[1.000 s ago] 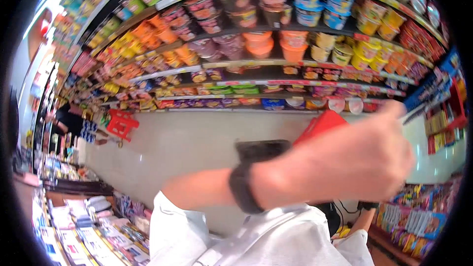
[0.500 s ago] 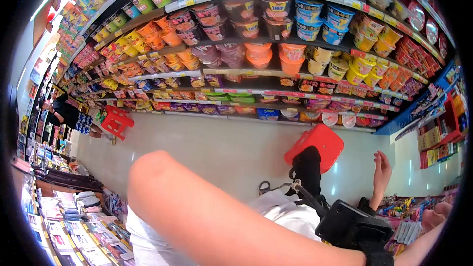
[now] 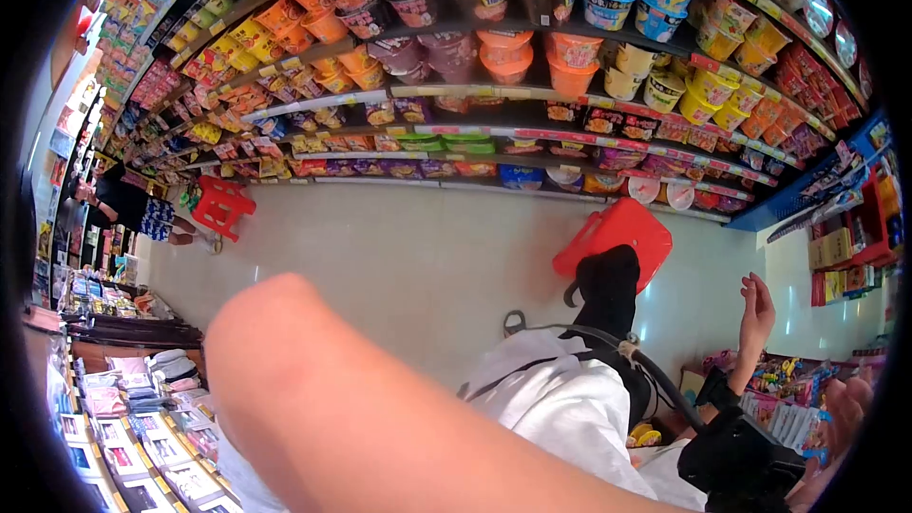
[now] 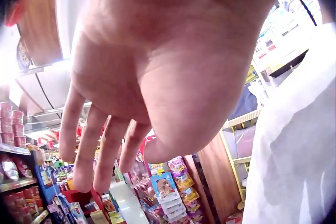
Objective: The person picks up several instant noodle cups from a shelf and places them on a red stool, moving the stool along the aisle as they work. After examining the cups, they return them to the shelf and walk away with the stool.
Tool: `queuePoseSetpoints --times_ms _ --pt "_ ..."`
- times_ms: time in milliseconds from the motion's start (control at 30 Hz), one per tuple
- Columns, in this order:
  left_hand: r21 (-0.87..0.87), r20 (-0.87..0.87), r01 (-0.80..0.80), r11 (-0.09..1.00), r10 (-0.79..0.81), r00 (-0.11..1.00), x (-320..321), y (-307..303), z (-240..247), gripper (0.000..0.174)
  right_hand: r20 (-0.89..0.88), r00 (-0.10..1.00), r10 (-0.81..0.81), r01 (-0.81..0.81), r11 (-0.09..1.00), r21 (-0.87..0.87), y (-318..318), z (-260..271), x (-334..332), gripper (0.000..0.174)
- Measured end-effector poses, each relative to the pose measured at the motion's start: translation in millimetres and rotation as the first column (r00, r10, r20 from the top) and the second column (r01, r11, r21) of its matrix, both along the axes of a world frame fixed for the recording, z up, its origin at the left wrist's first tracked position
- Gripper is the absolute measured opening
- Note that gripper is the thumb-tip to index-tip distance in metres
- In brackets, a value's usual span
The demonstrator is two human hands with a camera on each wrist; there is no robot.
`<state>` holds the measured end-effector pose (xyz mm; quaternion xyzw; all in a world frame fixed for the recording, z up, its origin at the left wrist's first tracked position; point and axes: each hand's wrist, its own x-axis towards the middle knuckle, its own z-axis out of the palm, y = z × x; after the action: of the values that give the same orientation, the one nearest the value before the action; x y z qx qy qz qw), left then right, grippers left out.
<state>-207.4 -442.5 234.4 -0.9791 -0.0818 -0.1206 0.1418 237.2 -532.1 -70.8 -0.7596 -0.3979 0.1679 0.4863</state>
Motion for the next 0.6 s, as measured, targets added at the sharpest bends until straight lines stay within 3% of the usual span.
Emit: queuePoseSetpoints --times_ms 200,333,367,467,600 --pt "-0.022 0.011 -0.014 1.000 0.014 1.000 -6.3 -12.7 -7.1 0.022 -0.018 0.997 -0.075 0.074 0.997 -0.034 6.4 4.7 -27.7 0.039" --pt "-0.011 0.000 -0.007 1.000 0.007 1.000 0.8 -24.8 -8.3 0.023 -0.052 0.999 0.012 -0.011 1.000 0.028 -7.2 -7.2 -23.1 0.041" --pt "0.001 -0.003 -0.005 1.000 0.005 1.000 3.1 -24.1 -9.5 0.023 -0.034 0.998 -0.043 0.041 0.998 -0.041 -11.3 -1.2 -28.7 0.040" --pt "0.034 -0.004 0.037 0.999 -0.037 0.999 19.4 -21.0 -16.2 0.023 -0.012 0.990 -0.142 0.141 0.989 -0.054 -22.2 8.0 -41.2 0.039" --pt "0.089 -0.042 0.057 0.994 -0.054 0.998 57.1 -27.0 -32.9 0.024 0.023 0.995 -0.100 0.101 0.992 -0.070 -24.8 16.7 -55.8 0.038"
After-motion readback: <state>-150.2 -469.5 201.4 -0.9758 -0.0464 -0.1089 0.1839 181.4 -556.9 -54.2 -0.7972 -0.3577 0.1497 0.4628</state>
